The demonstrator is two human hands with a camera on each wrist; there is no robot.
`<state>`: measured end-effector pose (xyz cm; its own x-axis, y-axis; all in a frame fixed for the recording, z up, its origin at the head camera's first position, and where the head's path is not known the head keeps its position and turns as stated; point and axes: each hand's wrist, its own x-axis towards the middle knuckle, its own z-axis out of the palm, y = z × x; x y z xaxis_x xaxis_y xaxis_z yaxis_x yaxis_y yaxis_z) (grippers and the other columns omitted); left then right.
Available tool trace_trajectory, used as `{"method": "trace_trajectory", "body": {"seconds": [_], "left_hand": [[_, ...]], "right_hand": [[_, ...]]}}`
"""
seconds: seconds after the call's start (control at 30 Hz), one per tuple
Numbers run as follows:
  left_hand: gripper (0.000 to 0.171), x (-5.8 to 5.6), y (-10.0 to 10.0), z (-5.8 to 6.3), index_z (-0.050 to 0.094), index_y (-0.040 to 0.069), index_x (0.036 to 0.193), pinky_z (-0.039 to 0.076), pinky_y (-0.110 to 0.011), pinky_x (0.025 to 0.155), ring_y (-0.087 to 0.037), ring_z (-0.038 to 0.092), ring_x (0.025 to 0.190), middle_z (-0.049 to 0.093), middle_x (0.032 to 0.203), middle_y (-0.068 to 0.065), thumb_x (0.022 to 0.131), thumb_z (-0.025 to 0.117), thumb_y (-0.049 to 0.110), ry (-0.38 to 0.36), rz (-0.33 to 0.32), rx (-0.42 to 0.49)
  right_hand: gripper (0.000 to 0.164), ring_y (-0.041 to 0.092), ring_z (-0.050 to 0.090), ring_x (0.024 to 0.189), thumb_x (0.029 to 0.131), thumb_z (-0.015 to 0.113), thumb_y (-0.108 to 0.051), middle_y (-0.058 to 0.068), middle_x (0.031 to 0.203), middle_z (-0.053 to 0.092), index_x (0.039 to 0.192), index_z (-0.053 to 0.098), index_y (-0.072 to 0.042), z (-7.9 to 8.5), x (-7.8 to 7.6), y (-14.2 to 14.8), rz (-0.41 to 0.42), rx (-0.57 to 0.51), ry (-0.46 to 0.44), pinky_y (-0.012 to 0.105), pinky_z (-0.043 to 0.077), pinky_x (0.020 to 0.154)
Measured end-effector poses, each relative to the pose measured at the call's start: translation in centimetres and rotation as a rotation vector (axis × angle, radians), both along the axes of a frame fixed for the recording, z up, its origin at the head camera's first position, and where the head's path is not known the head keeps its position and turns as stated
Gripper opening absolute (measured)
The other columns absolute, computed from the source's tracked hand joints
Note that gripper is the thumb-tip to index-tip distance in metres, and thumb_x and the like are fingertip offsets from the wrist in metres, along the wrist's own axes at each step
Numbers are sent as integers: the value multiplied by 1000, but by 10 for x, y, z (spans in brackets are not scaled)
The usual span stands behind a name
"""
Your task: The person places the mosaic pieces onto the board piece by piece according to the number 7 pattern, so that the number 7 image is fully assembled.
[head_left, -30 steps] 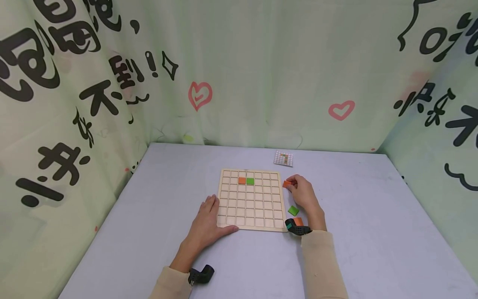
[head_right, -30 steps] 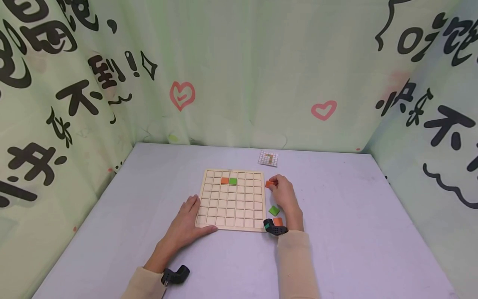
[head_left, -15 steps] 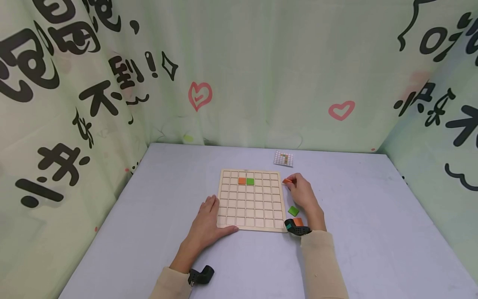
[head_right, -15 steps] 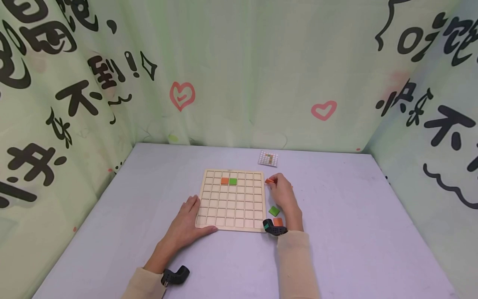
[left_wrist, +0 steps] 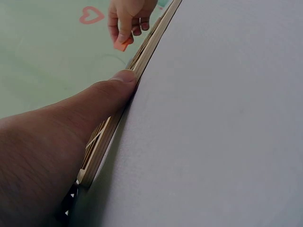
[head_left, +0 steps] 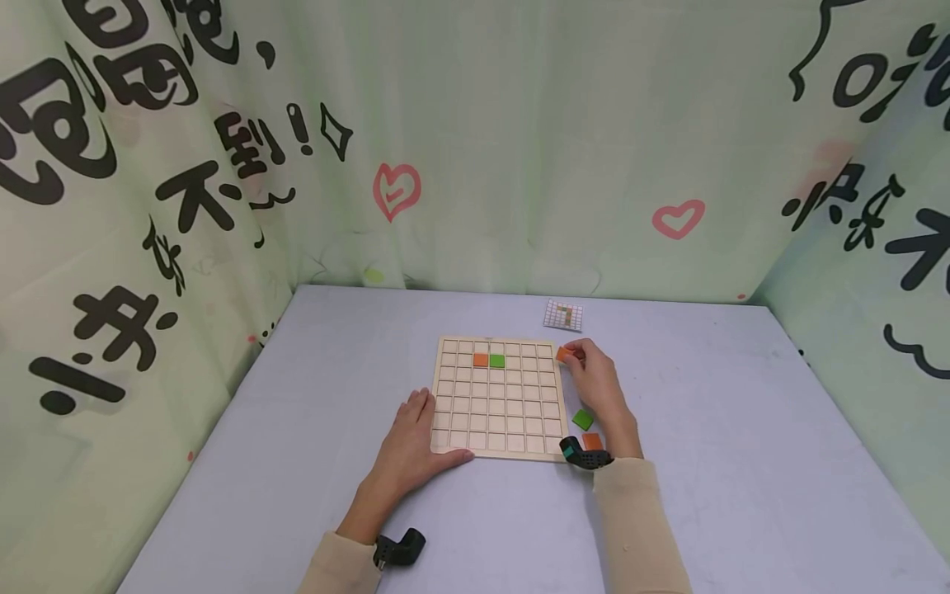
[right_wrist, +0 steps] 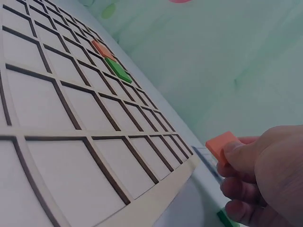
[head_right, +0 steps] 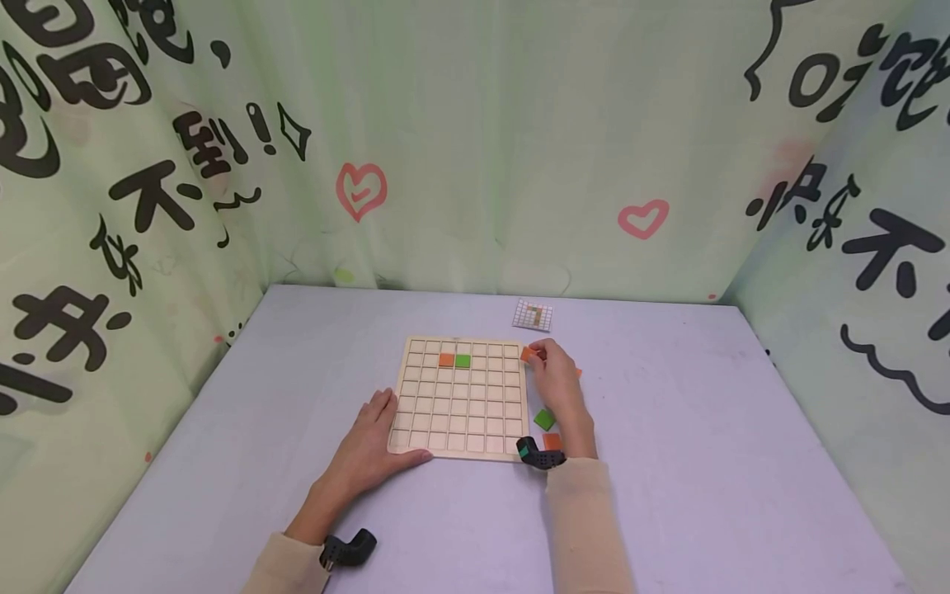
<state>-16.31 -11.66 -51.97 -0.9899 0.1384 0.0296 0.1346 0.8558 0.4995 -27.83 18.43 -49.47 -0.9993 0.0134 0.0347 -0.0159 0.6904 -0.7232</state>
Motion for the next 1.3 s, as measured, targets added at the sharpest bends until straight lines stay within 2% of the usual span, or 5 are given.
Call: {"method": "trace_trajectory", "body": {"seconds": [0.13, 0.47, 1.0, 1.3], "left_hand": [[117, 0, 0, 0, 29, -5, 155, 22, -48, 127, -36, 23, 154, 28, 163, -22, 76, 74, 68, -1, -2, -5], [116, 1, 0, 0, 30, -5, 154, 24, -47, 127, -36, 23, 154, 29, 163, -21, 76, 74, 68, -1, 3, 1], [115, 1, -1, -1, 31, -5, 154, 24, -48, 127, -36, 24, 154, 29, 163, -21, 76, 74, 69, 13, 0, 7], [115, 0, -1, 0, 32, -6, 154, 24, -48, 127, -36, 24, 154, 29, 162, -21, 76, 73, 69, 13, 1, -7]], "right_hand": [[32, 30, 59, 105, 105, 52, -19, 18, 121, 63, 132, 55, -2, 0, 0, -2, 5, -24, 19, 42, 53, 90], [29, 28, 61, 100, 104, 56, -21, 17, 112, 65, 126, 58, -2, -2, 1, -11, 34, -37, 67, 38, 53, 85], [30, 30, 64, 105, 103, 57, -22, 17, 114, 67, 126, 59, -2, -1, 1, -26, 72, -40, 78, 44, 56, 90], [29, 29, 64, 105, 103, 55, -18, 17, 115, 67, 127, 60, -2, -2, -1, -35, 101, -60, 70, 43, 56, 91]]}}
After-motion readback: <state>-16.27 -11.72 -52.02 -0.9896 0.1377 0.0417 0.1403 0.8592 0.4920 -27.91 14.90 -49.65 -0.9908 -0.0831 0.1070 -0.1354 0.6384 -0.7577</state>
